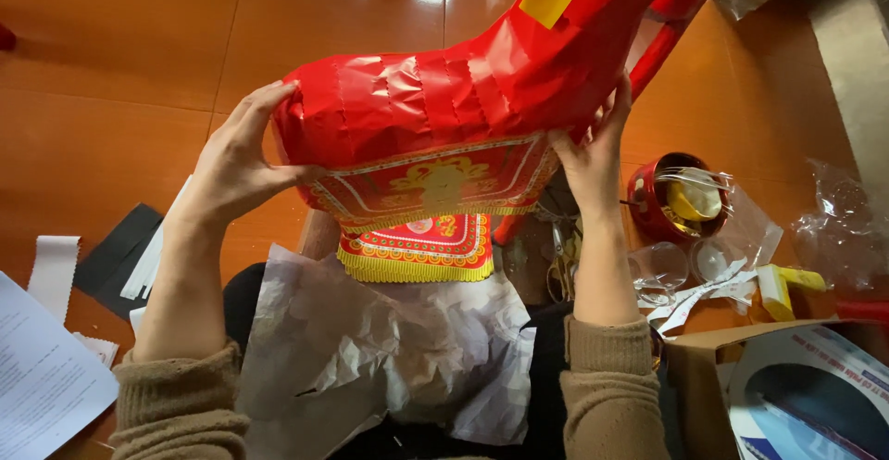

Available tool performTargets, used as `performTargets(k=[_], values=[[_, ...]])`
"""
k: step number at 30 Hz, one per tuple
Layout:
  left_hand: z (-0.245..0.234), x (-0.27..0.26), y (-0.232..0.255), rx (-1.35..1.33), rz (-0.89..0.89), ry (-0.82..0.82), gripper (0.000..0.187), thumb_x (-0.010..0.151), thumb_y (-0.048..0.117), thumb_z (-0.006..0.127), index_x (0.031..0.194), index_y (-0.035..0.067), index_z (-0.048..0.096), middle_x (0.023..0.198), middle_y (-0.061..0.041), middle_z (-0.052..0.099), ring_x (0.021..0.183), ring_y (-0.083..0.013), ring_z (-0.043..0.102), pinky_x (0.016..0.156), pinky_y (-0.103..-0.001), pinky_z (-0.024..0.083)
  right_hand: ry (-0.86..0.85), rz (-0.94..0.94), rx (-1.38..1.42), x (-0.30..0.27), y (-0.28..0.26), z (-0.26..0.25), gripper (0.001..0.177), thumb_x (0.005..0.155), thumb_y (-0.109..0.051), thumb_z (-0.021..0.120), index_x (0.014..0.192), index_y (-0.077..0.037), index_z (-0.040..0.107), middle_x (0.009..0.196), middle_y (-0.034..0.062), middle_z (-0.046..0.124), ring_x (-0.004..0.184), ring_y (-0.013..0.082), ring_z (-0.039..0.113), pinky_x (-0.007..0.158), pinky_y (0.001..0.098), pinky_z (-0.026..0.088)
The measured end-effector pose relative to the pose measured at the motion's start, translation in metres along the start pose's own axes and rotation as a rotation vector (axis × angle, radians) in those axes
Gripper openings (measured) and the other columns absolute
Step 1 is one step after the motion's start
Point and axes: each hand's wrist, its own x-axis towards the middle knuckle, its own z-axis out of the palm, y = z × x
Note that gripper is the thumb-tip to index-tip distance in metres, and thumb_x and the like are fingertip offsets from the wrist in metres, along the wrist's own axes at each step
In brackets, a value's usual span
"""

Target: Assembling and decorating traditional paper horse models using glue and paper strips

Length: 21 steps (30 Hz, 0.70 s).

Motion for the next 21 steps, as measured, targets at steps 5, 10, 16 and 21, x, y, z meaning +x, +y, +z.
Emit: performTargets(k=[5,10,16,21], values=[[-0.005,0.002,0.014,-0.029,-0.053,-0.067,0.095,0.067,0.023,0.085,0.148,0.010,0.037,0.142,-0.025,0.045,0.125,-0.0494,0.047,0.102,-0.068,0.034,0.007,-0.058,-0.046,-0.001,-0.011,-0.007,0.068,0.104,0.005,0.054,0.156,-0.021,0.018,0.151,0.0336,0.027,0.133,0.0519,0.045,0.107,0.0657,0.038],[-0.003,0.002,0.008,0.010,-0.051,-0.103,0.100,0.067,0.021,0.084,0.151,0.010,0.033,0.145,-0.030,0.040,0.127,-0.0534,0.042,0.103,-0.070,0.029,0.259,-0.268,-0.298,-0.027,-0.013,0.017,0.042,0.101,0.004,0.049,0.141,-0.008,0.042,0.133,0.0179,0.043,0.114,0.0327,0.053,0.097,0.0434,0.048],[0.007,0.002,-0.017,0.103,0.091,-0.066,0.094,0.068,0.024,0.085,0.149,0.007,0.041,0.143,-0.027,0.045,0.123,-0.0482,0.050,0.099,-0.063,0.042,-0.083,-0.680,-0.768,-0.063,-0.034,0.105,0.037,0.094,-0.001,0.055,0.129,-0.009,0.061,0.128,0.0102,0.056,0.121,0.0261,0.056,0.108,0.0401,0.040],[0.008,0.002,-0.023,0.181,0.170,-0.064,0.095,0.063,0.025,0.085,0.147,0.005,0.044,0.139,-0.028,0.049,0.119,-0.0496,0.053,0.101,-0.062,0.040,-0.083,-0.849,-0.765,-0.057,0.003,0.113,0.030,0.093,-0.010,0.057,0.122,-0.008,0.067,0.125,0.0085,0.059,0.121,0.0246,0.054,0.111,0.0445,0.035]])
